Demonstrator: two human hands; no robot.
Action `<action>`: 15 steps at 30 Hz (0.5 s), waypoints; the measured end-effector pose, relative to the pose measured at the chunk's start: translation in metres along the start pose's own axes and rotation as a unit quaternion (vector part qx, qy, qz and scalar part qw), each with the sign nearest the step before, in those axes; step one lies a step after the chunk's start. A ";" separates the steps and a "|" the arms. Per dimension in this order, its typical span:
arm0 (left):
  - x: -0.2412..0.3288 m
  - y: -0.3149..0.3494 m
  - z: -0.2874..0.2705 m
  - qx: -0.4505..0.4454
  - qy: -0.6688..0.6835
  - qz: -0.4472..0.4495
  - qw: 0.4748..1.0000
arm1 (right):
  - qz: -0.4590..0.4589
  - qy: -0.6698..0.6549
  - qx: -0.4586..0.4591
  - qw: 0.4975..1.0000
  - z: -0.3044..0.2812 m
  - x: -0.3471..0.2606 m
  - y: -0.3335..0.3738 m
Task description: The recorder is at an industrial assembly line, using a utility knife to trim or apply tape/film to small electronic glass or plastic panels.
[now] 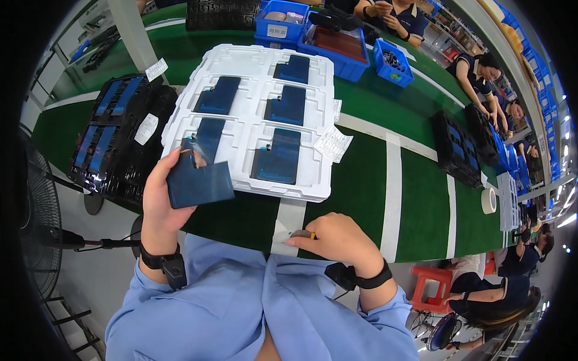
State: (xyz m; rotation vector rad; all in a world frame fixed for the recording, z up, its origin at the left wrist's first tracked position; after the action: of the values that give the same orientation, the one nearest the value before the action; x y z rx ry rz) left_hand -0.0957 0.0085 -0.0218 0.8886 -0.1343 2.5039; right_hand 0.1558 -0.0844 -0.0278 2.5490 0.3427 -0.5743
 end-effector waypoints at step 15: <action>0.002 0.007 0.005 0.029 -0.008 0.028 0.999 | 0.045 0.122 -0.073 0.989 0.000 -0.004 -0.023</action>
State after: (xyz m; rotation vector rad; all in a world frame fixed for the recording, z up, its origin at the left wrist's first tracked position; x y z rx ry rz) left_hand -0.0974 0.0018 -0.0162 0.9411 -0.0937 2.5635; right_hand 0.1447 -0.0651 -0.0358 2.4808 0.3373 -0.1959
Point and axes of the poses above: each hand's wrist, its own y-axis away from the middle knuckle, its own z-axis out of the palm, x = y × z, the point moved 1 cm from there along -y, towards the middle knuckle, and after that the axes turned 6 degrees about -x, right-handed, at the moved point
